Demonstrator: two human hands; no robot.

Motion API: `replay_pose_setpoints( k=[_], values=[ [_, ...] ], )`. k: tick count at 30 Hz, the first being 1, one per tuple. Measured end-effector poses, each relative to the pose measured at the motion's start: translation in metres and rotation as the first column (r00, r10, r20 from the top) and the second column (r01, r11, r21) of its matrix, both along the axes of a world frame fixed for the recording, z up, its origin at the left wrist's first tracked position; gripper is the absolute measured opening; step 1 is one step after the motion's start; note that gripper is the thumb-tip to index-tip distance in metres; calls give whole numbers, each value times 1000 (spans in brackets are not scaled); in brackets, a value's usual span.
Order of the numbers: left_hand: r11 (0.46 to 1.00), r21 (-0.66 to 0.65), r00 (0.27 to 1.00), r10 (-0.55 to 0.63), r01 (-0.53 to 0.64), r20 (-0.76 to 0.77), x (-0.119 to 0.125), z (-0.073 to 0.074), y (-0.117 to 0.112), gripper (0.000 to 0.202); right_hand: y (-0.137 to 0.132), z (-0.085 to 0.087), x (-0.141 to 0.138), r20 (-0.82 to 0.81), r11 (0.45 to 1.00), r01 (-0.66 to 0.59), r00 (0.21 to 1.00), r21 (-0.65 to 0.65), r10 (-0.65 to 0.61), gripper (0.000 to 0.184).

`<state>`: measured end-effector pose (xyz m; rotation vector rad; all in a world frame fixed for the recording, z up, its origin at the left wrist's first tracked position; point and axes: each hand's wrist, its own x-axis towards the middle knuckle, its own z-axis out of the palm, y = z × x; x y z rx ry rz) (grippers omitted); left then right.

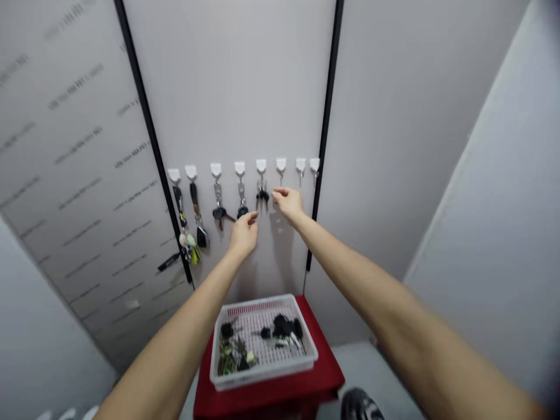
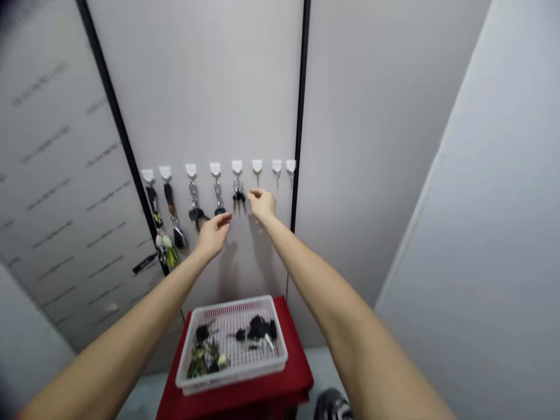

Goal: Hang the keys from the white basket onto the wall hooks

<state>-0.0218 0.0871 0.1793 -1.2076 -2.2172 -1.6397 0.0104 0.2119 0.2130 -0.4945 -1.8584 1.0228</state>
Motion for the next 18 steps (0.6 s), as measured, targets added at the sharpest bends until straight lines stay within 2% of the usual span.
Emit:
replay_pose_setpoints(
  k=[2, 3, 4, 6, 8, 10, 11, 13, 18],
  values=[
    [999, -38, 999, -23, 25, 42, 7, -34, -8, 31, -3, -36, 17, 60, 999, -15, 998, 41, 13, 28],
    [997, -68, 997, -34, 39, 67, 11, -55, -13, 30, -6, -58, 28, 139, 997, -64, 989, 50, 56, 26],
    [992, -112, 995, -44, 54, 92, 16, -77, -18, 29, -11, -82, 40, 250, 987, -149, 959, 54, 131, 24],
    [971, -224, 988, -52, 84, 144, 27, -121, -28, 29, -22, -129, 66, 476, 944, -323, 841, 60, 257, 18],
    [927, -356, 980, -49, 116, 190, 39, -160, -35, 28, -31, -168, 89, 647, 910, -398, 725, 116, 235, 18],
    [878, -457, 978, -52, 140, 200, 48, -187, -40, 28, -37, -193, 106, 732, 882, -413, 669, 225, 127, 18],
    [855, -499, 982, -60, 144, 181, 52, -195, -41, 29, -39, -200, 111, 750, 867, -410, 658, 282, 67, 18],
    [811, -571, 991, -87, 131, 104, 56, -203, -42, 30, -43, -207, 117, 767, 834, -407, 641, 372, -28, 18],
    [728, -682, 995, -100, 69, -6, 59, -200, -44, 28, -52, -209, 113, 789, 775, -418, 592, 474, -164, 19]
  ],
)
